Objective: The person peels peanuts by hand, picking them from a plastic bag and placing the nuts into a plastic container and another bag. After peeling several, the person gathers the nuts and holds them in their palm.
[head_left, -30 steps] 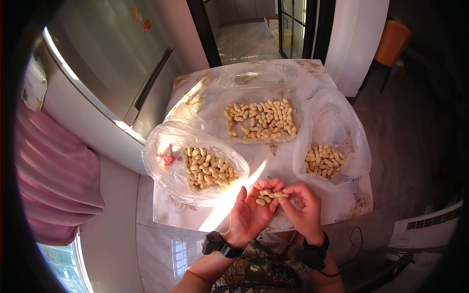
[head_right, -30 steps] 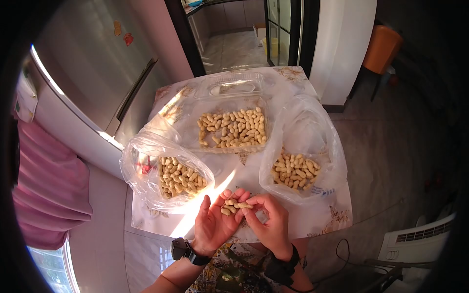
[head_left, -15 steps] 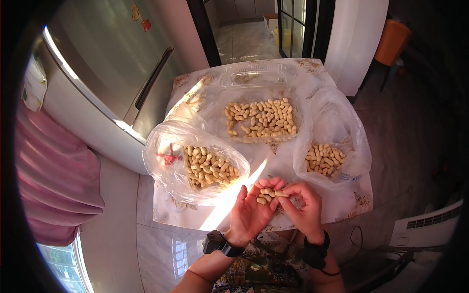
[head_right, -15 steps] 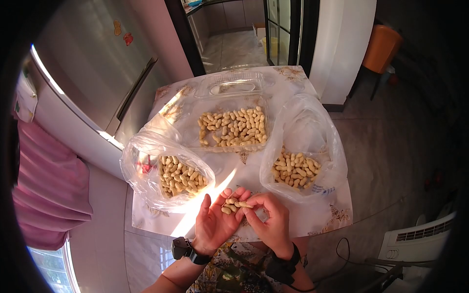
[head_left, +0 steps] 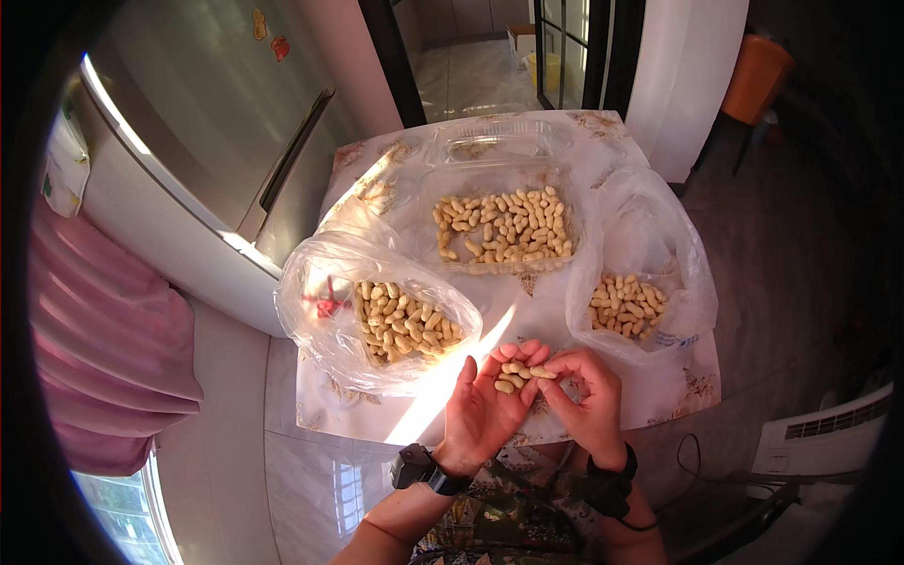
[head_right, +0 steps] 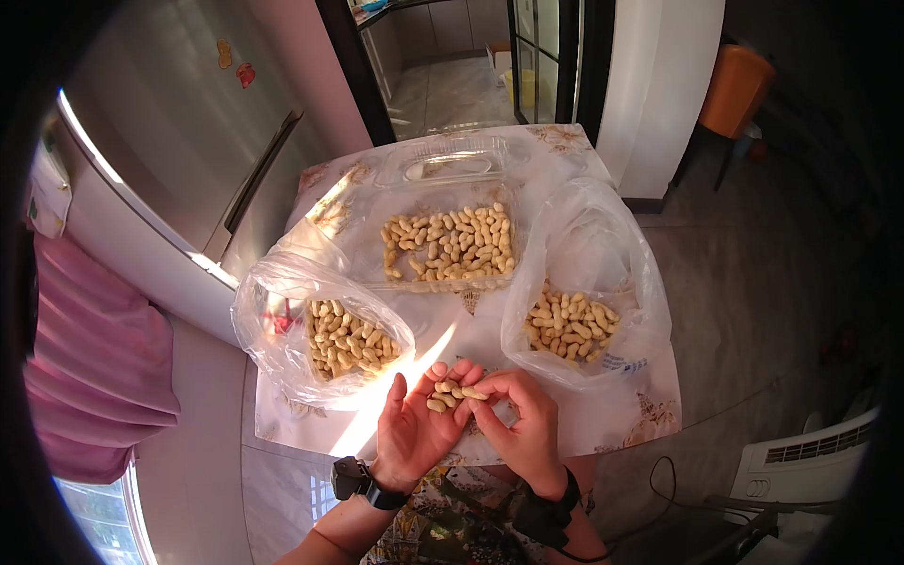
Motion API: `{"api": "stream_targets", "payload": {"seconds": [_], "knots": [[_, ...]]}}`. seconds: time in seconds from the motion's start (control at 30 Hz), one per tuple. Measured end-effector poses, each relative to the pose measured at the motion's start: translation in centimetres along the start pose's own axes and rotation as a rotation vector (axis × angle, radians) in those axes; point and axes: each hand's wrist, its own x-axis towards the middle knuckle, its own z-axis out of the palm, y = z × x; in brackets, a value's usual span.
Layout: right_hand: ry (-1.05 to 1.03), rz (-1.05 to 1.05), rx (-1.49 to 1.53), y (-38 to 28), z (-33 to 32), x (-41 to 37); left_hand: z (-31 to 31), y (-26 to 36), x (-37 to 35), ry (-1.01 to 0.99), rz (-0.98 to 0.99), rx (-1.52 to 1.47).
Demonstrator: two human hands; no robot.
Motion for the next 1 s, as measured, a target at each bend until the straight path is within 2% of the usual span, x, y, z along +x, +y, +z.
{"api": "stream_targets", "payload": {"seconds": [1.0], "knots": [[0.022, 0.064, 0.031, 0.00, -0.02, -0.41, 0.08, 0.02, -0.01, 0.007, -0.006, -0.033]]}}
